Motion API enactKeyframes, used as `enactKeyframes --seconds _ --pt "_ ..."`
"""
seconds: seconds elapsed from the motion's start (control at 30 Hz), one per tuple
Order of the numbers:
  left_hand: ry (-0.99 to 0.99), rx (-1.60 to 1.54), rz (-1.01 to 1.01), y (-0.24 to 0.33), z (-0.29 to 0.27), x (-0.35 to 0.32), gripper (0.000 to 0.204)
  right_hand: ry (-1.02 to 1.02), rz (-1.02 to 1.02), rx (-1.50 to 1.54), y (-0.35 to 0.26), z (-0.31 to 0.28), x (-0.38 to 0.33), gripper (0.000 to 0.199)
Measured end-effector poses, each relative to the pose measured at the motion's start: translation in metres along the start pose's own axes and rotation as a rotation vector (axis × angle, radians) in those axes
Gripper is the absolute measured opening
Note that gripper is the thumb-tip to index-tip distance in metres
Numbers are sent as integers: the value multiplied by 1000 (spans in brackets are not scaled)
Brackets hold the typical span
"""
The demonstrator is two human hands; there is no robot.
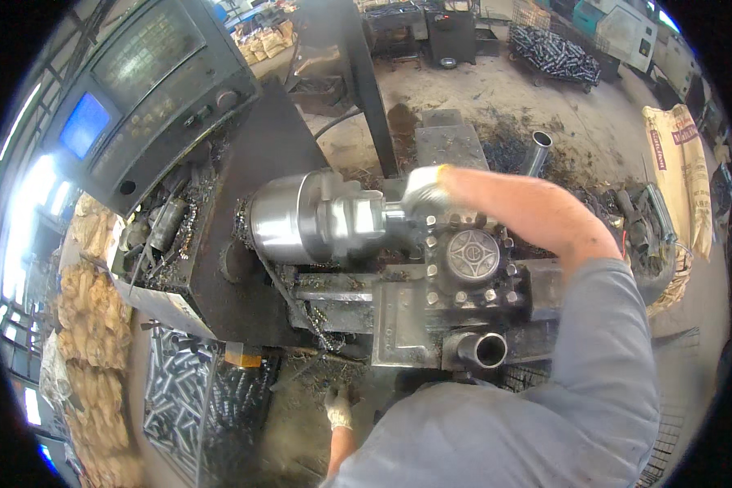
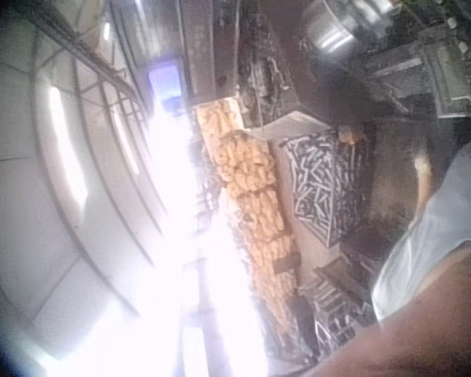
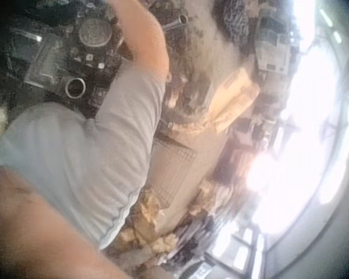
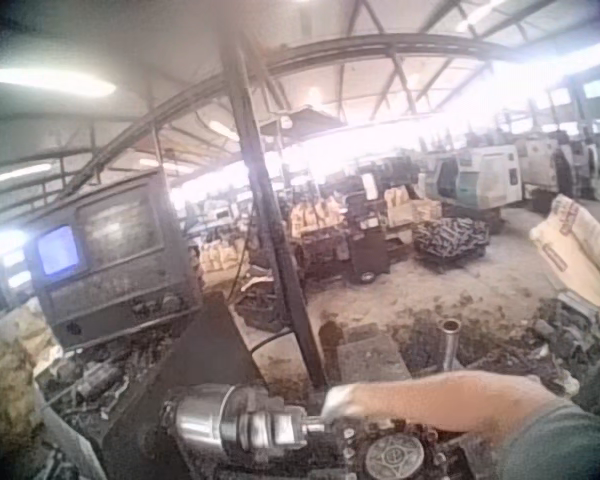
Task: The person repeatedly loads cylindrical metal blanks into a lathe chuck, operates the machine controls, and removes finished metal parts. The person places the finished parts into a nearby wire basket. The task is performed continuously in a repetitive cycle.
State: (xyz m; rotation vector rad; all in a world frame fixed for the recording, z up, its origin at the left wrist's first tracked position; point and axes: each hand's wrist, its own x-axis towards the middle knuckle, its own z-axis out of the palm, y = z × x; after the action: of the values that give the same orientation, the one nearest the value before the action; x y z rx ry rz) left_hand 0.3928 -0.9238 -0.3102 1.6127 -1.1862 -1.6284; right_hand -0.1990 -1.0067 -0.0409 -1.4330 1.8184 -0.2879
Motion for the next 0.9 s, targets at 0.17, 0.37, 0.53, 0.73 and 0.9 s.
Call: enactKeyframes --seconds 0.17,0.37,0.53,0.73,0.9 --pt "86 -87 -126 -25 -42 -3 15 678 526 -122 93 -119 -65 39" --pt "30 -7 -82 -27 -26 24 15 374 77 -378 -7 -37 -44 73" --pt "-8 418 308 21 -1 12 18 4 -60 -667 -47 11 -12 60" --pt "32 741 689 210 44 -20 66 -165 -85 -238 -46 -9 -4 78" --pt "91 1078 1493 390 142 47 104 -193 172 -170 -23 -2 -7 69"
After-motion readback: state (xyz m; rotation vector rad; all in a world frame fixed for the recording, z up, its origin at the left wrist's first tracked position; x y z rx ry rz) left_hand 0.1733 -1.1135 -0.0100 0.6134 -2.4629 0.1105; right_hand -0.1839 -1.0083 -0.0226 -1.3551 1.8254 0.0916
